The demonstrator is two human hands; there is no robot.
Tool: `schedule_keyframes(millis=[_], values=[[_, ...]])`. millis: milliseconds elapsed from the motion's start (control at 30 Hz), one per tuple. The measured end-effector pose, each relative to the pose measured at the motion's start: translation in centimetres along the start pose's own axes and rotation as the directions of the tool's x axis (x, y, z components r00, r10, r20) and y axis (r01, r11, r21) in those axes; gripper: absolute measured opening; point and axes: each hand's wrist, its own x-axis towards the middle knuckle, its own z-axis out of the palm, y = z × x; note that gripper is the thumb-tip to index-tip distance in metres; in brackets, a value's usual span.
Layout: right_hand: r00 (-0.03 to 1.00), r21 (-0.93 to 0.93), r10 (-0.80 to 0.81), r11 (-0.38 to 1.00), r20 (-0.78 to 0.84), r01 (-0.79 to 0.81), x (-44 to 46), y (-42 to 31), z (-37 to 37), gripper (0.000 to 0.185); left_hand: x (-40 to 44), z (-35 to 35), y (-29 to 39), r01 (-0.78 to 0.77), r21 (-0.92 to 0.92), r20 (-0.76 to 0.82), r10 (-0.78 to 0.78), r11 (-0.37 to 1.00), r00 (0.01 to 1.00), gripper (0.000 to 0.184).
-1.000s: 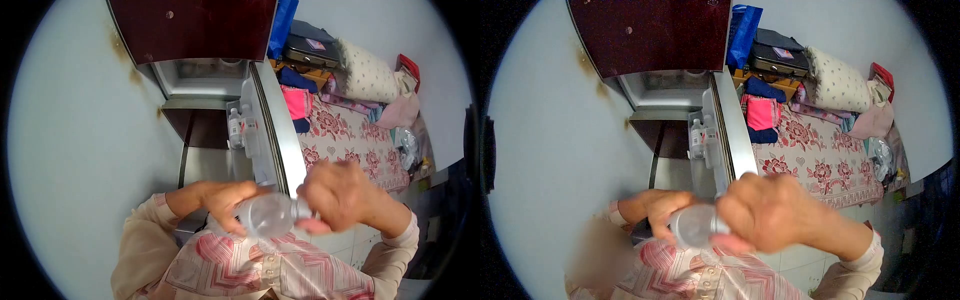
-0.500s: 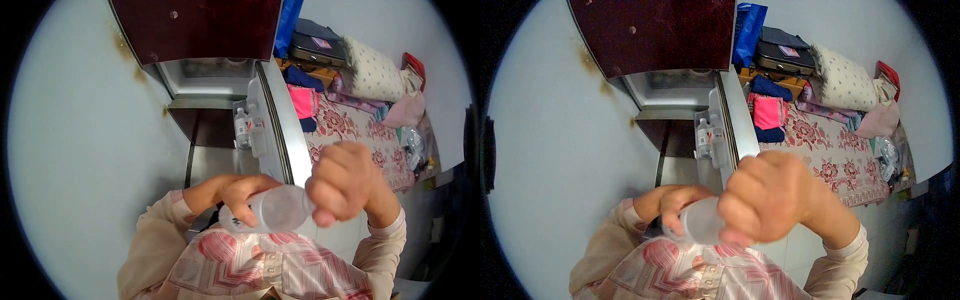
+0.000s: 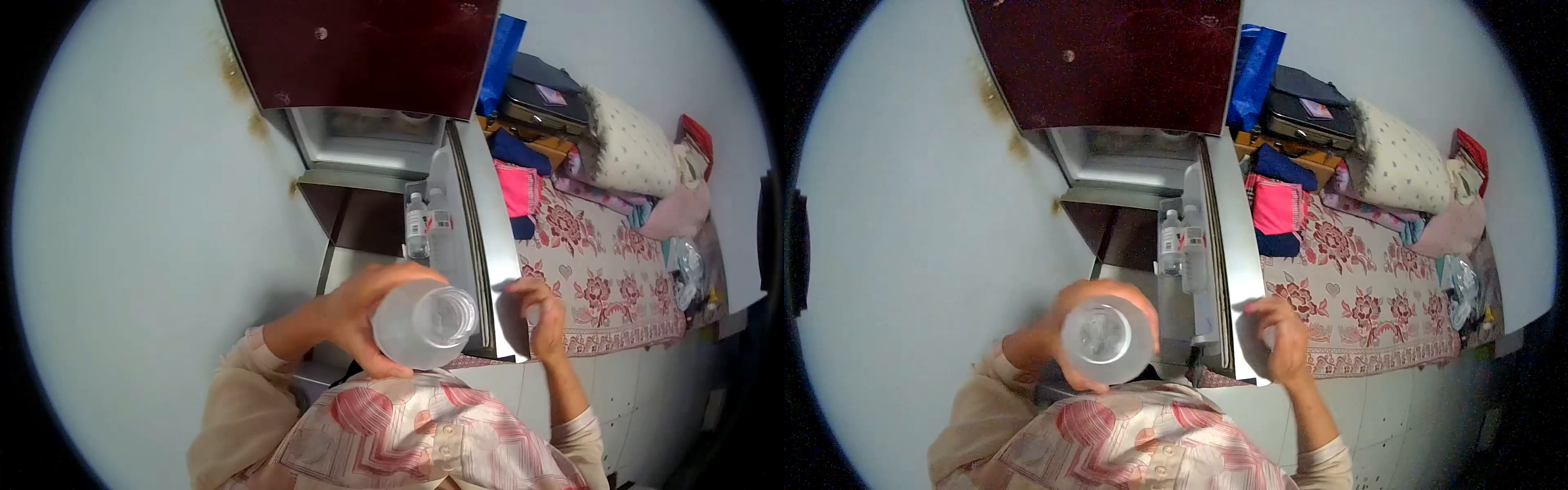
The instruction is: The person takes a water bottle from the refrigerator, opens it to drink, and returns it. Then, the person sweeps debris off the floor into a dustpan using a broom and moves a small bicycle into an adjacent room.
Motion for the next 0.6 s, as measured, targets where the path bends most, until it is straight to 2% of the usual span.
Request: schedule_keyframes(millis=[33,100,167,200,300,333,367,400,433,500,533,600], values=[[0.991,-0.013,-0.117,0.993,0.068,0.118,-0.2,0.3,1.2,0.04,-0.3,-0.4,0.6,0.002,0.051,-0.041,0.001,0.999,0.999,0.082],[1.0,0.086,-0.018,0.996,0.0,0.018,0.1,-0.1,2.5,0.042,-0.8,-1.6,2.0,-0.148,0.413,-0.05,0.184,0.898,0.982,0.085],[0.997,0.036,0.057,0.998,0.058,-0.059,-0.6,0.3,5.3,0.041,-2.0,-1.8,2.7,-0.082,0.344,-0.154,0.143,0.935,0.978,0.084],[0.999,0.298,-0.05,0.953,0.012,0.044,-1.3,1.9,7.4,0.037,-2.2,-1.9,3.2,-0.135,0.343,-0.181,0.206,0.93,0.961,0.079],[0.936,0.312,-0.333,0.906,0.113,0.285,1.6,0.8,13.0,0.024,-3.3,-1.1,4.1,-0.289,0.383,-0.331,0.422,0.877,0.844,0.073],[0.885,0.293,-0.399,0.899,0.239,0.327,3.1,0.5,14.6,0.016,-5.3,-2.1,4.6,-0.146,0.396,-0.4,0.314,0.906,0.861,0.072],[0.796,0.268,-0.514,0.855,0.32,0.444,4.8,0.8,16.5,0.013,-6.7,-2.7,5.0,-0.001,0.397,-0.47,0.205,0.918,0.858,0.071],[0.736,0.263,-0.568,0.823,0.368,0.504,6.3,0.9,18.5,0.014,-7.4,-2.8,5.4,-0.031,0.367,-0.511,0.23,0.93,0.829,0.071],[0.723,0.294,-0.574,0.819,0.384,0.494,7.8,1.0,20.7,0.017,-8.4,-3.3,5.9,-0.02,0.377,-0.519,0.23,0.926,0.823,0.071],[0.658,0.26,-0.643,0.763,0.392,0.591,11.5,1.9,24.8,0.019,-10.3,-5.0,6.8,0.023,0.476,-0.431,0.211,0.879,0.877,0.081],[0.643,0.231,-0.647,0.756,0.41,0.612,13.4,2.5,26.6,0.019,-10.4,-5.6,7.4,0.026,0.489,-0.442,0.222,0.872,0.869,0.081],[0.629,0.157,-0.631,0.752,0.454,0.641,17.0,3.8,29.8,0.02,-10.0,-6.7,7.9,0.064,0.655,-0.431,0.302,0.753,0.85,0.072]])
